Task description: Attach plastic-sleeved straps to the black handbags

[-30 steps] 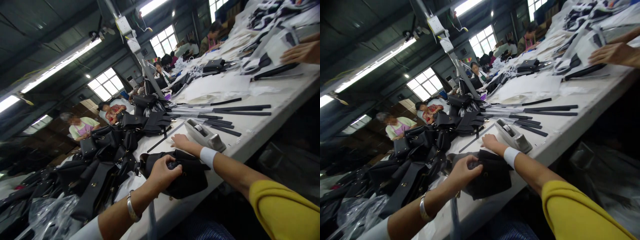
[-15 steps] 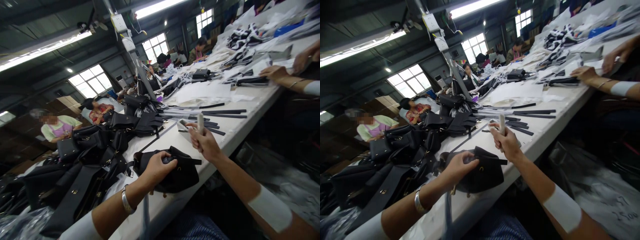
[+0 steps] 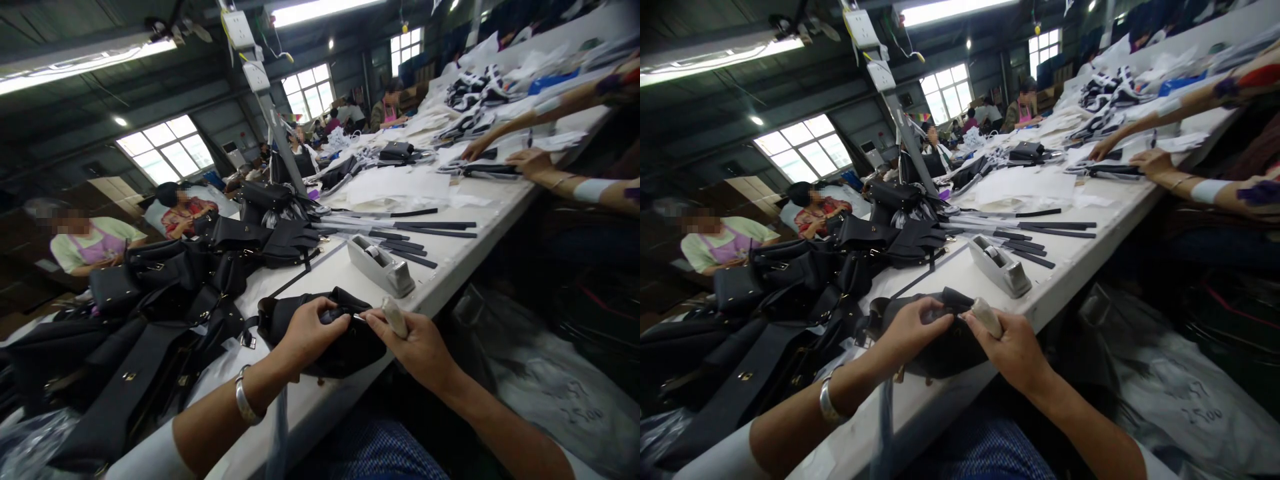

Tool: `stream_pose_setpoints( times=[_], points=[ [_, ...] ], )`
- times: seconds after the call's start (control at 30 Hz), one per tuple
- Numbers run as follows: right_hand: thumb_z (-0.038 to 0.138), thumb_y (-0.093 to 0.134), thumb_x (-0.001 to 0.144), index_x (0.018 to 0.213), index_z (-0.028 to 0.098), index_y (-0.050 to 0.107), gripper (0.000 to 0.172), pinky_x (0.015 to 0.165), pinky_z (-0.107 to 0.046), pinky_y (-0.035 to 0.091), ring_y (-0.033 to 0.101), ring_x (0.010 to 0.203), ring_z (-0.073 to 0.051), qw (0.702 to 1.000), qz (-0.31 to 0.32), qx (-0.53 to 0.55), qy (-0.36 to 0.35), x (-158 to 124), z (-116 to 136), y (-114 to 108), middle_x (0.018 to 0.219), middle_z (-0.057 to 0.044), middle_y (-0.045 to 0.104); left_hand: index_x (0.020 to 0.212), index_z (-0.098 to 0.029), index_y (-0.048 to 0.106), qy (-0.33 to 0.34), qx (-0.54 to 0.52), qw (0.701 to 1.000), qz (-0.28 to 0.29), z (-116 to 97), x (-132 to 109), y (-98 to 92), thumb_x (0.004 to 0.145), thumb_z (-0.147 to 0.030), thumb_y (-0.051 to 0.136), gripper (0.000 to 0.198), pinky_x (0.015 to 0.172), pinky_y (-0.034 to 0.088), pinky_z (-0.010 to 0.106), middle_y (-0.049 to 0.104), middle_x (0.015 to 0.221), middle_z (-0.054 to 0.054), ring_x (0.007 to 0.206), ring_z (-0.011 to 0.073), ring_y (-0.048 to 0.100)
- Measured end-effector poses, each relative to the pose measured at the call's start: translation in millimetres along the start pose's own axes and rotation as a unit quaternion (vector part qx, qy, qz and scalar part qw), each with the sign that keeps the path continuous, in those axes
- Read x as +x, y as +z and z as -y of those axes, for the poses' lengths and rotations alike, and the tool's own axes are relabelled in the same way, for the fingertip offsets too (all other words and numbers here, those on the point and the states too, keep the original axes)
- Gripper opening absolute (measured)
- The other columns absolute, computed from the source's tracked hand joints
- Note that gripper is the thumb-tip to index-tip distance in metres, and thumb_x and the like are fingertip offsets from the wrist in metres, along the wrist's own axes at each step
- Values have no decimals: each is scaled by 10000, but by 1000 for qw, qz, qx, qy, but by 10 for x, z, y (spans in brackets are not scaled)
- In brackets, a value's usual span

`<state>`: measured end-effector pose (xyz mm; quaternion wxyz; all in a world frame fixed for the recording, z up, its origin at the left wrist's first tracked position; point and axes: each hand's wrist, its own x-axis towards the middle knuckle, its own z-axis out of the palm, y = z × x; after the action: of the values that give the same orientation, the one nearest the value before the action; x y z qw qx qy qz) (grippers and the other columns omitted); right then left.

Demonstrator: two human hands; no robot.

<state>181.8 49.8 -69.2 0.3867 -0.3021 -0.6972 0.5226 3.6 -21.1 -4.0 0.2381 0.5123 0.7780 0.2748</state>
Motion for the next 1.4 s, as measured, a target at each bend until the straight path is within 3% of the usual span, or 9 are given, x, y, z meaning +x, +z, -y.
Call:
stream_pose_setpoints(
  times=[0.2, 0.6, 0.8, 0.87, 1.07, 1.13, 1.3, 1.4],
  points=[
    [443, 598, 900, 854, 199, 771, 303, 689, -300, 554, 724, 787, -252, 998, -2, -68, -13, -4, 20, 41, 851, -42, 777, 935, -162, 735, 15, -22, 1000, -1, 15, -49, -7, 758, -424, 689, 319, 741, 470, 281, 744, 865, 45, 825, 233, 666],
    [428, 580, 908, 852, 214, 726, 265, 685, -315, 558, 723, 757, -245, 995, 55, -78, -4, -66, 87, -12, 828, -44, 772, 1005, -125, 742, 1, -38, 999, -28, -74, -200, 88, 810, -366, 634, 328, 743, 487, 288, 760, 889, 67, 859, 244, 684],
    [286, 575, 898, 948, 229, 728, 170, 785, -325, 550, 726, 839, -247, 989, 69, -122, -54, -125, -29, 40, 937, -55, 775, 986, -157, 748, 15, -30, 998, -59, -19, -221, 176, 818, -315, 646, 252, 783, 508, 288, 776, 931, 57, 886, 236, 700],
    [295, 580, 893, 957, 219, 735, 183, 788, -325, 548, 728, 848, -254, 991, 54, -116, -50, -127, -45, 74, 917, -66, 775, 990, -162, 745, 21, -26, 997, -67, -7, -209, 192, 820, -302, 652, 240, 804, 509, 293, 776, 952, 58, 902, 235, 700],
    [460, 602, 880, 888, 184, 757, 317, 718, -307, 565, 740, 825, -265, 994, -59, -26, 87, -99, -19, 206, 857, -80, 783, 977, -158, 729, 49, -7, 996, -80, 5, -176, 223, 826, -221, 636, 189, 827, 507, 299, 767, 961, 61, 905, 218, 696],
    [422, 587, 890, 905, 181, 755, 294, 742, -309, 571, 744, 844, -265, 995, -64, -44, 56, -110, -41, 234, 888, -93, 785, 981, -151, 727, 56, -4, 995, -86, 23, -160, 230, 826, -199, 635, 186, 852, 500, 306, 764, 980, 70, 935, 222, 692],
    [251, 541, 862, 1062, 179, 741, 292, 851, -362, 564, 743, 925, -282, 982, 30, -126, -139, -118, -141, 224, 1048, -121, 771, 957, -149, 725, 51, -8, 996, -77, 57, -96, 181, 820, -164, 627, 169, 865, 497, 318, 762, 981, 78, 942, 229, 690],
    [308, 581, 855, 987, 189, 763, 254, 824, -354, 570, 748, 881, -275, 992, 9, -74, -97, -33, -163, 252, 984, -105, 785, 938, -145, 724, 43, -6, 996, -80, 40, -98, 178, 817, -178, 625, 159, 841, 496, 323, 759, 961, 80, 921, 239, 690]
  ],
)
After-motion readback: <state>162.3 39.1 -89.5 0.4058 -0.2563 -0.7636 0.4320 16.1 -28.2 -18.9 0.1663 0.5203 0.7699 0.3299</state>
